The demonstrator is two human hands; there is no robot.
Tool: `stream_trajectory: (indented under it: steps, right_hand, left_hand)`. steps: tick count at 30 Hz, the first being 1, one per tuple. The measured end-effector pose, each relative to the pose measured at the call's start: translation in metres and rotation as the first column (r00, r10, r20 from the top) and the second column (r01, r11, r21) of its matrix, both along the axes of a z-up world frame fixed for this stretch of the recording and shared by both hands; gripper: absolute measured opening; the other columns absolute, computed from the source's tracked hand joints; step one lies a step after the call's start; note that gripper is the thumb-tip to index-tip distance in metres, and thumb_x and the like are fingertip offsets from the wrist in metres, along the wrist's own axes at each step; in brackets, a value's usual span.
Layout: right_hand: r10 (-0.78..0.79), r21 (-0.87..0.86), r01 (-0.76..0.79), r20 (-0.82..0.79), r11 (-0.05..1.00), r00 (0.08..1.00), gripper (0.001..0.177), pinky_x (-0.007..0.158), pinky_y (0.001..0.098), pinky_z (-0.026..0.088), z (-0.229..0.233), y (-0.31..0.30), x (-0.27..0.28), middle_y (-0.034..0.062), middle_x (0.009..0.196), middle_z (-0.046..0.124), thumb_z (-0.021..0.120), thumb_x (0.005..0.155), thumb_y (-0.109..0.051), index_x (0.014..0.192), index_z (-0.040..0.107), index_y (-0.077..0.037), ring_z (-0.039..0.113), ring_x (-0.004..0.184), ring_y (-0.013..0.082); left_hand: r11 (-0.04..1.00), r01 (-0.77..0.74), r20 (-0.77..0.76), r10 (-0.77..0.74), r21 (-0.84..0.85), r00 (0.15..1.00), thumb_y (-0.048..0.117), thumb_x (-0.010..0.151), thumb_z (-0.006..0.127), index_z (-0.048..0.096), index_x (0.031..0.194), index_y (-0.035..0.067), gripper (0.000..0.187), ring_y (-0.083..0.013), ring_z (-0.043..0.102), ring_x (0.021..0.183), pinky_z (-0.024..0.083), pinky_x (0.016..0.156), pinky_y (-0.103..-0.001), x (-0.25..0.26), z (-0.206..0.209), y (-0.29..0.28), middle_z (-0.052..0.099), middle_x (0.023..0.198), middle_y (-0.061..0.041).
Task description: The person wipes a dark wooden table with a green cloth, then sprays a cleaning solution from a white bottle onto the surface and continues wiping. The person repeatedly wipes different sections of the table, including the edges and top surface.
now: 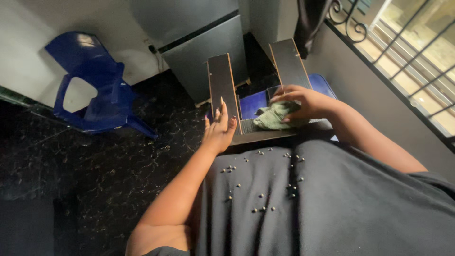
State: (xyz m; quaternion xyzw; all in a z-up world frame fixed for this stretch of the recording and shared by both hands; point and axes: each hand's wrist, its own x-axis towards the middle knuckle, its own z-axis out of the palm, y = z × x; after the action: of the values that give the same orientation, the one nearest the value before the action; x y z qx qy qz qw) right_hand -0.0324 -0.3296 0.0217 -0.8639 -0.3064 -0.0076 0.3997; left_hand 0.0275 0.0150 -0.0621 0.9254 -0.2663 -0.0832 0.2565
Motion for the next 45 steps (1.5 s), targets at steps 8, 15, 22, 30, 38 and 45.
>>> stream_trajectory:
  steps: [8, 15, 22, 30, 38, 45]
  right_hand:
    - [0.021, -0.5, -0.092, -0.145, 0.861, 0.989, 0.062, 0.121, 0.05, 0.022, -0.074, 0.028, 0.046, 0.0164, 0.147, 0.054, 0.073, 0.09, -0.042, 0.139, 0.059, -0.008, 0.031, 0.15, 0.0352]
    - [-0.022, -0.235, -0.041, -0.259, 0.971, 0.966, 0.052, 0.091, 0.0391, 0.058, -0.067, 0.093, 0.055, 0.013, 0.113, 0.077, 0.073, 0.082, -0.041, 0.121, 0.071, -0.007, 0.075, 0.103, 0.0289]
    - [-0.332, -0.526, 0.28, -0.005, 0.803, 0.943, 0.035, 0.084, 0.0448, 0.057, -0.049, 0.087, 0.067, 0.0133, 0.106, 0.075, 0.074, 0.092, -0.044, 0.116, 0.077, -0.018, 0.072, 0.094, 0.0341]
    - [-0.547, -0.095, 0.634, 0.418, 0.768, 0.725, 0.033, 0.077, 0.0408, 0.056, 0.048, 0.031, 0.0, 0.0111, 0.101, 0.073, 0.082, 0.089, -0.031, 0.116, 0.076, -0.013, 0.07, 0.089, 0.0313]
    - [0.272, 0.023, -0.294, 0.315, 0.956, 0.909, 0.03, 0.097, 0.0426, 0.053, 0.058, 0.097, -0.037, 0.016, 0.119, 0.071, 0.07, 0.091, -0.009, 0.122, 0.07, -0.007, 0.068, 0.111, 0.0351]
    - [0.166, -0.015, -0.165, 0.1, 0.986, 0.981, 0.048, 0.104, 0.0403, 0.05, 0.001, 0.027, -0.05, 0.0147, 0.134, 0.069, 0.064, 0.088, 0.001, 0.133, 0.071, -0.012, 0.065, 0.121, 0.035]
  left_hand:
    - [0.86, 0.011, 0.092, 0.041, -0.51, 0.995, 0.086, 0.085, -0.013, -0.008, 0.166, 0.012, 0.11, -0.0374, -0.001, 0.163, -0.002, 0.127, -0.06, 0.002, 0.01, 0.01, -0.006, 0.176, -0.017]
    - [0.884, -0.018, 0.028, 0.035, -0.467, 0.999, 0.087, 0.08, -0.017, -0.004, 0.165, 0.011, 0.116, -0.036, 0.001, 0.163, -0.007, 0.126, -0.059, 0.003, 0.007, 0.011, 0.004, 0.175, -0.013]
    - [0.969, 0.034, 0.116, -0.005, -0.244, 0.993, 0.085, 0.091, 0.0, -0.005, 0.165, 0.004, 0.11, -0.0371, 0.004, 0.162, -0.005, 0.126, -0.065, -0.005, 0.009, 0.007, 0.003, 0.174, -0.018]
    - [0.981, -0.061, 0.089, 0.078, -0.185, 0.993, 0.071, 0.101, 0.007, -0.005, 0.164, 0.005, 0.092, -0.0405, -0.007, 0.163, -0.002, 0.124, -0.069, 0.001, -0.004, 0.0, -0.006, 0.175, -0.02]
    - [0.97, -0.241, 0.065, 0.24, 0.015, 0.969, 0.071, 0.099, 0.021, -0.002, 0.164, 0.001, 0.098, -0.0456, -0.014, 0.157, -0.001, 0.119, -0.072, 0.0, 0.015, -0.008, -0.006, 0.171, -0.026]
    - [0.948, -0.218, 0.062, 0.209, 0.233, 0.976, 0.083, 0.09, 0.033, 0.002, 0.161, -0.003, 0.116, -0.0435, -0.018, 0.154, -0.007, 0.118, -0.066, -0.014, 0.045, -0.014, -0.008, 0.167, -0.032]
